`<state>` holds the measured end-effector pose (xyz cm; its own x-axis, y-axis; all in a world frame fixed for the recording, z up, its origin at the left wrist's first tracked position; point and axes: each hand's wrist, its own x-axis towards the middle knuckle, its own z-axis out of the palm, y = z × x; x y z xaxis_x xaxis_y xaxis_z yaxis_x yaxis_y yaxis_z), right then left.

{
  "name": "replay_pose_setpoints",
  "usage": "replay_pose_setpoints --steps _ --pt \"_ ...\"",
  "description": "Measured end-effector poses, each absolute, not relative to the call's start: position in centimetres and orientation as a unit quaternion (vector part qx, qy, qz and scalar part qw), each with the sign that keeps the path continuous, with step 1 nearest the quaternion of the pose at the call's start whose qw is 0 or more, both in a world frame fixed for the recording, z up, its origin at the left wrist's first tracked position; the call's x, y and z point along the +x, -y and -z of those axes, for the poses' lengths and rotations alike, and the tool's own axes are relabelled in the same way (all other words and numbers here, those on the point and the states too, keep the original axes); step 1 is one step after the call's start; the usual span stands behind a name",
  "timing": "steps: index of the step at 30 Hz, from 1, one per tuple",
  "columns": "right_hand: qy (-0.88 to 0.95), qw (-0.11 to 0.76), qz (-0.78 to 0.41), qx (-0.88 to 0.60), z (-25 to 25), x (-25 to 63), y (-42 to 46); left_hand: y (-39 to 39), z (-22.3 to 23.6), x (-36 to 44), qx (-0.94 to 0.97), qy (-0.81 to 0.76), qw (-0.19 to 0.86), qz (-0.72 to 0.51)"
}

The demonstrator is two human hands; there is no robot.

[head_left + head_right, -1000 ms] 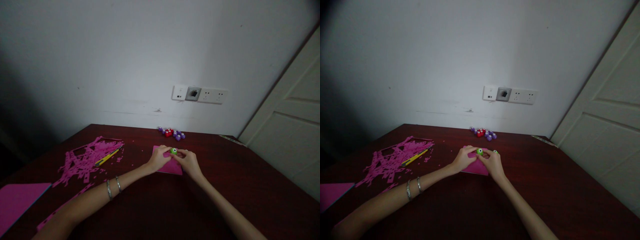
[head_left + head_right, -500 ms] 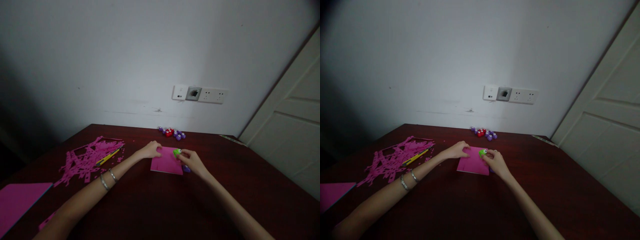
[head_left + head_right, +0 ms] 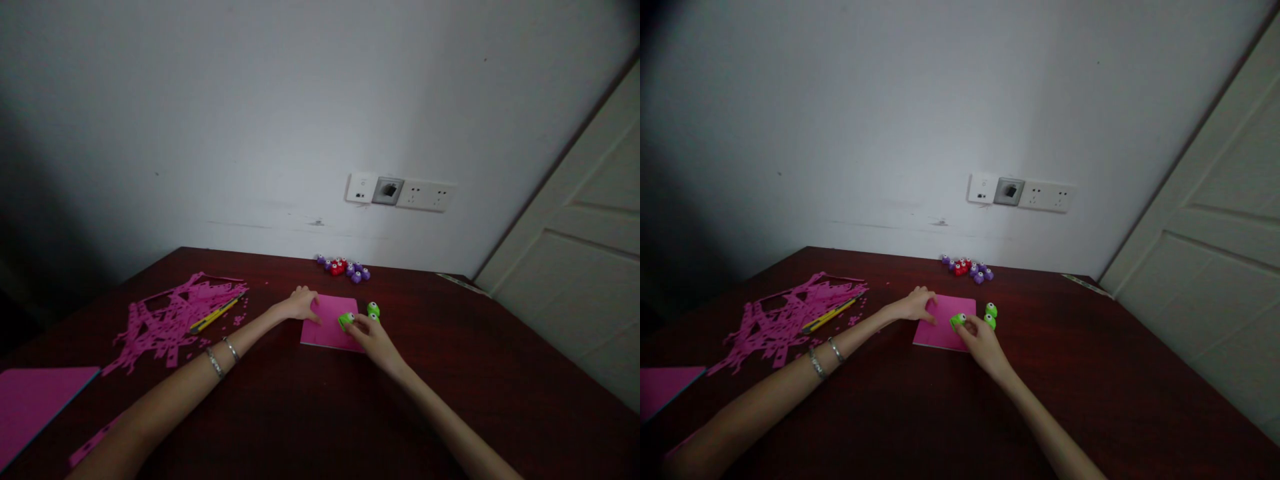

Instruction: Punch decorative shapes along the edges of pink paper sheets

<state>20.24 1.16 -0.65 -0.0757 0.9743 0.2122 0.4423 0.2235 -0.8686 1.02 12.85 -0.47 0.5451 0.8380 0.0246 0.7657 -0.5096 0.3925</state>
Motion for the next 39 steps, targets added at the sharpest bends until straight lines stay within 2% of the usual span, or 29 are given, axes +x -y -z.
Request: replay_pose_setpoints --steps 4,9,14,20,32,39 --pt "0.665 0.407 -0.301 -0.549 0.7 21.0 -1.4 -12.7 0.3 0.9 0.859 -0.465 0.192 -0.092" --pt "0.681 0.359 -0.291 -0.568 0.7 22.5 -1.8 -13.0 0.5 1.1 0.863 -0.437 0.218 -0.129" --pt "0.687 0.327 -0.314 -0.568 0.6 23.6 -1.9 -13.6 0.5 1.2 0.815 -0.415 0.357 -0.191" --pt "0.719 0.321 -0.238 -0.569 0.3 23.8 -2.0 -13.8 0.0 0.6 0.740 -0.398 0.502 -0.203" --pt "0.720 0.307 -0.166 -0.600 0.0 23.7 -1.9 -13.5 -1.2 0.0 0.738 -0.366 0.535 -0.187" --pt "0.719 0.302 -0.170 -0.603 -0.1 23.5 -1.9 -13.2 -1.5 0.0 0.738 -0.360 0.538 -0.192"
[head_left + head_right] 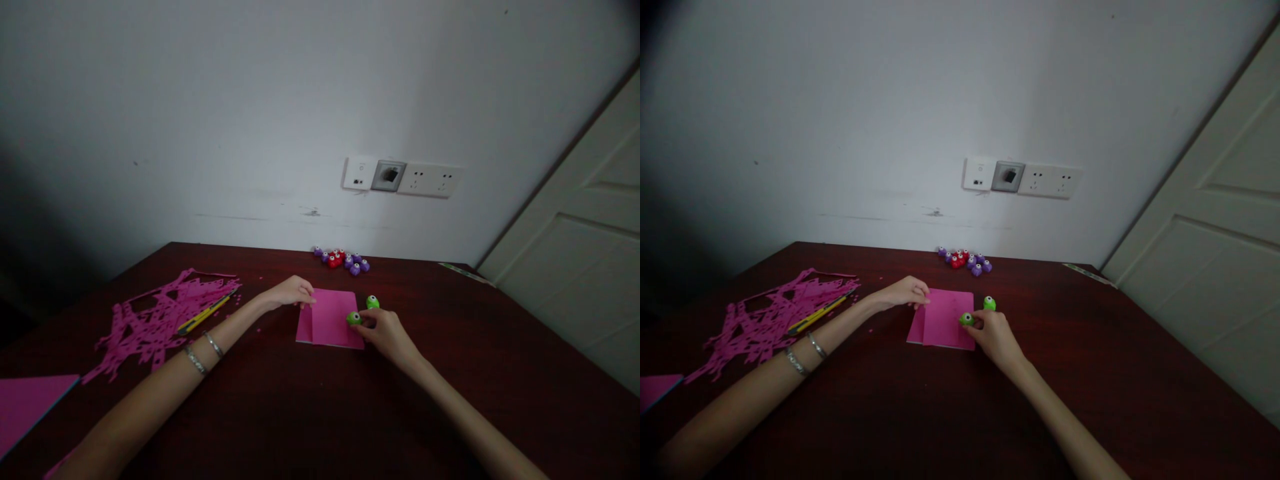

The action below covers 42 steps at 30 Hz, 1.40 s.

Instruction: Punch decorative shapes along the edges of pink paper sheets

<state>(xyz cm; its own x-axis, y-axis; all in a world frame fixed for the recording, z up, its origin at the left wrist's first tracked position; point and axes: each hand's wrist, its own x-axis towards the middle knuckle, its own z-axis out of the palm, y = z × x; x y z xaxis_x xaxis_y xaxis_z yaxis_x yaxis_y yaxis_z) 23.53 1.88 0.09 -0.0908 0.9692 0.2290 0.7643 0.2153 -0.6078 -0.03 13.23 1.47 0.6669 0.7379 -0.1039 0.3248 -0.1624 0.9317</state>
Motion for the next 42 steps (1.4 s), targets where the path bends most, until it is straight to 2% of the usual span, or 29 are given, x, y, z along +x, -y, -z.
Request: replay_pose_setpoints --steps 29,42 --pt "0.696 0.298 -0.215 -0.617 -0.1 23.8 -2.1 -13.9 -0.5 0.0 0.717 -0.361 0.565 -0.189" --pt "0.713 0.298 -0.192 -0.605 -0.2 23.8 -2.0 -14.0 -0.3 0.1 0.712 -0.365 0.569 -0.190"
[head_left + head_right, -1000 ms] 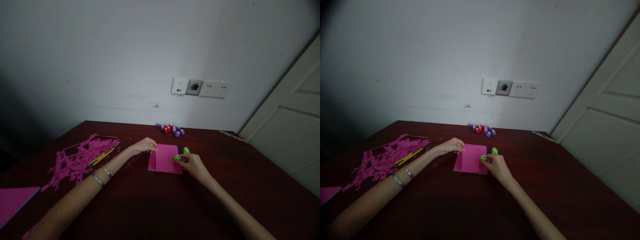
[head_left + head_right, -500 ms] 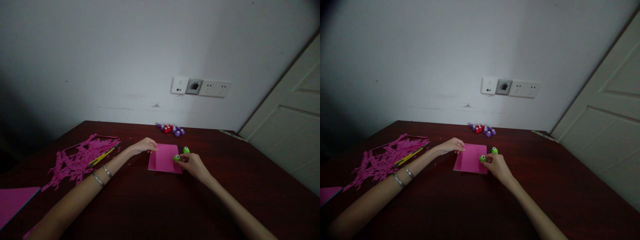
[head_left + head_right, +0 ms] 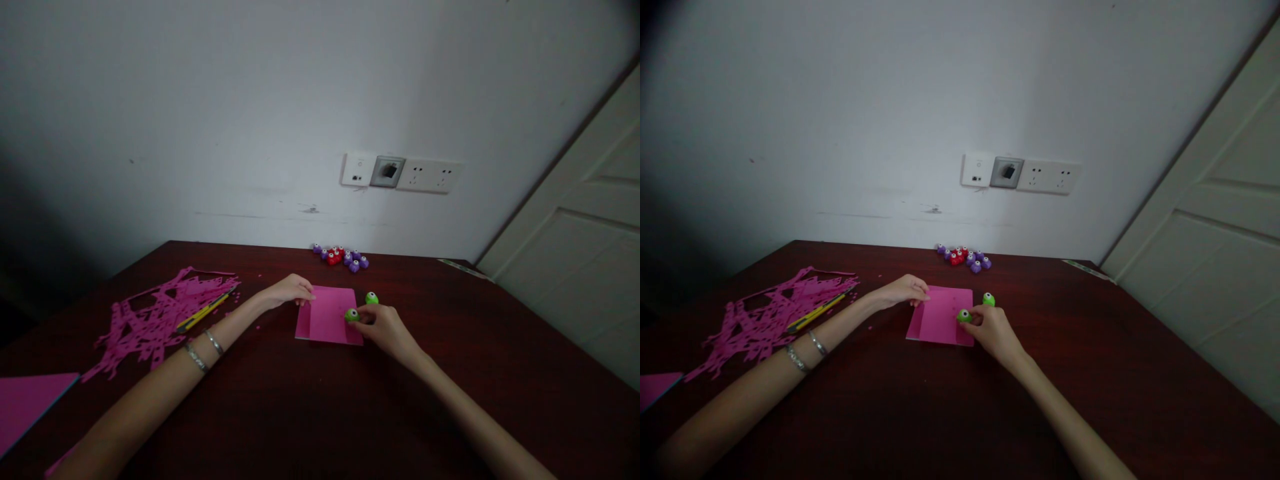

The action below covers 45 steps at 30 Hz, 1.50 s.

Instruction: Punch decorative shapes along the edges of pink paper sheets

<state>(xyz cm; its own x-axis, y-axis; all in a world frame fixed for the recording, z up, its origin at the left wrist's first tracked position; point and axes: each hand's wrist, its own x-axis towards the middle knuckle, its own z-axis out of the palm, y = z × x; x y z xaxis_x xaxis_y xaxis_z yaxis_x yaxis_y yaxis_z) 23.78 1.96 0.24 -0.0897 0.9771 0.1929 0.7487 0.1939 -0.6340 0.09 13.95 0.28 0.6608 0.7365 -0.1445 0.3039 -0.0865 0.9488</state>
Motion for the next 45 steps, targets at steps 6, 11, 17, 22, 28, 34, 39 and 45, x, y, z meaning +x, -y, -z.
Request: replay_pose_setpoints --steps 6,11,17,22,28,34,39,45 --pt "0.712 0.293 -0.191 -0.608 -0.06 23.78 -2.13 -14.20 0.07 0.03 0.705 -0.371 0.573 -0.192" --pt "0.714 0.297 -0.193 -0.604 -0.13 23.74 -2.10 -14.36 0.40 0.03 0.700 -0.373 0.576 -0.200" --pt "0.722 0.295 -0.200 -0.593 -0.30 23.73 -1.96 -14.24 0.29 0.15 0.696 -0.378 0.577 -0.200" --pt "0.733 0.293 -0.189 -0.583 -0.25 23.80 -1.92 -14.17 0.33 0.22 0.696 -0.379 0.573 -0.210" --pt "0.728 0.296 -0.185 -0.590 -0.25 23.77 -2.03 -14.20 0.50 0.27 0.691 -0.382 0.575 -0.215" --pt "0.689 0.305 -0.254 -0.607 0.08 23.72 -2.13 -14.32 0.59 0.25 0.689 -0.381 0.579 -0.211" --pt "0.655 0.302 -0.304 -0.622 -0.38 23.43 -1.91 -14.24 0.68 0.37 0.687 -0.381 0.583 -0.211" --pt "0.680 0.297 -0.276 -0.611 0.03 23.64 -2.10 -14.00 0.69 0.52 0.681 -0.390 0.584 -0.210"
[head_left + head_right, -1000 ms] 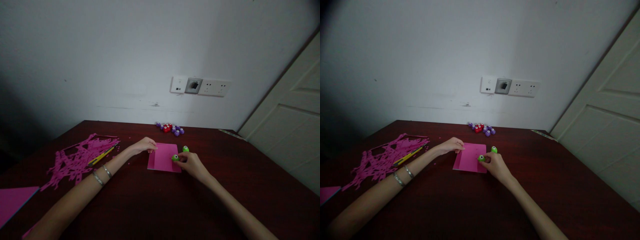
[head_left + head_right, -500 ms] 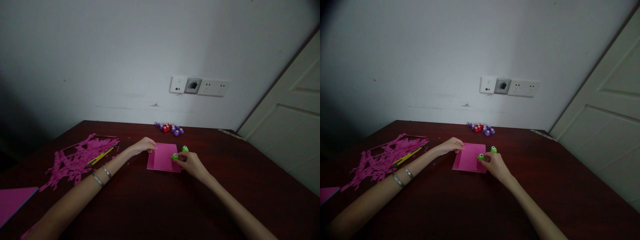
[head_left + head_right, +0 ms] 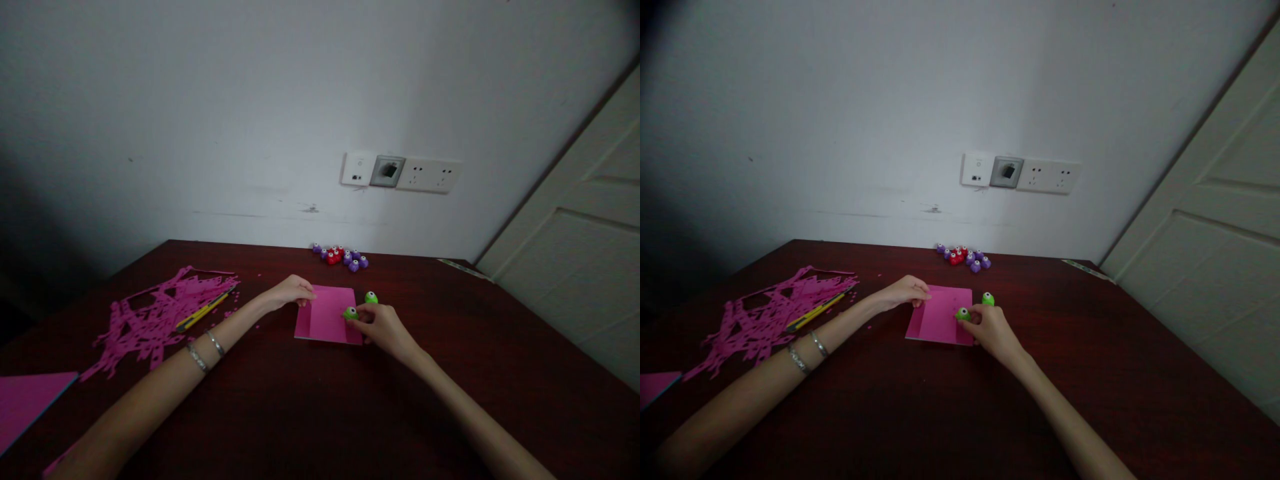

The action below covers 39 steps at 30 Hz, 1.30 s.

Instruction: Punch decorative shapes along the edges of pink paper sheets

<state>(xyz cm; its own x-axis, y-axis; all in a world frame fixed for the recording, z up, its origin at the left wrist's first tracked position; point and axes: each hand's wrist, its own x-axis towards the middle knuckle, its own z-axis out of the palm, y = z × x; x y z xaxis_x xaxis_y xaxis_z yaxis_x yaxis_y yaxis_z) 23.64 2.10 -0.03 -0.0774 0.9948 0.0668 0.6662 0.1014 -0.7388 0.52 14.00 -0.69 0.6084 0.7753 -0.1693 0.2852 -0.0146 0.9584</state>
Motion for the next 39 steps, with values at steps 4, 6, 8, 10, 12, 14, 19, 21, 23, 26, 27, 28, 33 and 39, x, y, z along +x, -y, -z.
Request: replay_pose_setpoints --steps 4,6,8,10,12,14,19,21,23,26,27,28,33,39 --pt "0.721 0.299 -0.221 -0.584 0.0 23.7 -2.2 -14.0 0.5 0.5 0.672 -0.394 0.583 -0.230" --pt "0.735 0.295 -0.212 -0.573 -0.2 23.6 -2.1 -14.0 0.4 0.5 0.666 -0.402 0.582 -0.239" --pt "0.741 0.291 -0.210 -0.567 -0.5 23.4 -1.9 -14.0 0.3 0.5 0.662 -0.412 0.578 -0.242" --pt "0.746 0.286 -0.206 -0.565 -0.7 23.3 -1.8 -14.0 0.3 0.5 0.663 -0.413 0.575 -0.244" --pt "0.750 0.282 -0.198 -0.565 -0.8 23.3 -1.7 -13.9 0.3 0.5 0.667 -0.408 0.573 -0.243" --pt "0.755 0.278 -0.193 -0.562 -0.8 23.3 -1.7 -13.9 0.4 0.5 0.672 -0.404 0.572 -0.242" --pt "0.771 0.266 -0.185 -0.547 -0.6 23.2 -1.8 -14.0 0.6 0.6 0.675 -0.406 0.567 -0.242" --pt "0.775 0.264 -0.180 -0.545 -0.6 23.2 -1.8 -14.0 0.7 0.6 0.676 -0.405 0.566 -0.241" --pt "0.776 0.265 -0.178 -0.543 -0.6 23.1 -1.7 -14.1 0.9 0.6 0.678 -0.403 0.567 -0.238" --pt "0.777 0.266 -0.185 -0.539 -0.7 23.0 -1.6 -14.2 1.2 0.6 0.678 -0.405 0.566 -0.236" --pt "0.779 0.266 -0.187 -0.537 -0.8 22.9 -1.6 -14.2 1.3 0.6 0.677 -0.407 0.566 -0.236" --pt "0.780 0.265 -0.189 -0.534 -0.8 22.9 -1.5 -14.3 1.5 0.7 0.677 -0.408 0.566 -0.237" --pt "0.788 0.249 -0.193 -0.529 -1.1 22.7 -1.3 -14.5 2.1 0.9 0.686 -0.404 0.556 -0.240" --pt "0.783 0.247 -0.214 -0.529 -0.6 23.2 -1.6 -14.4 2.1 1.0 0.692 -0.407 0.547 -0.237"
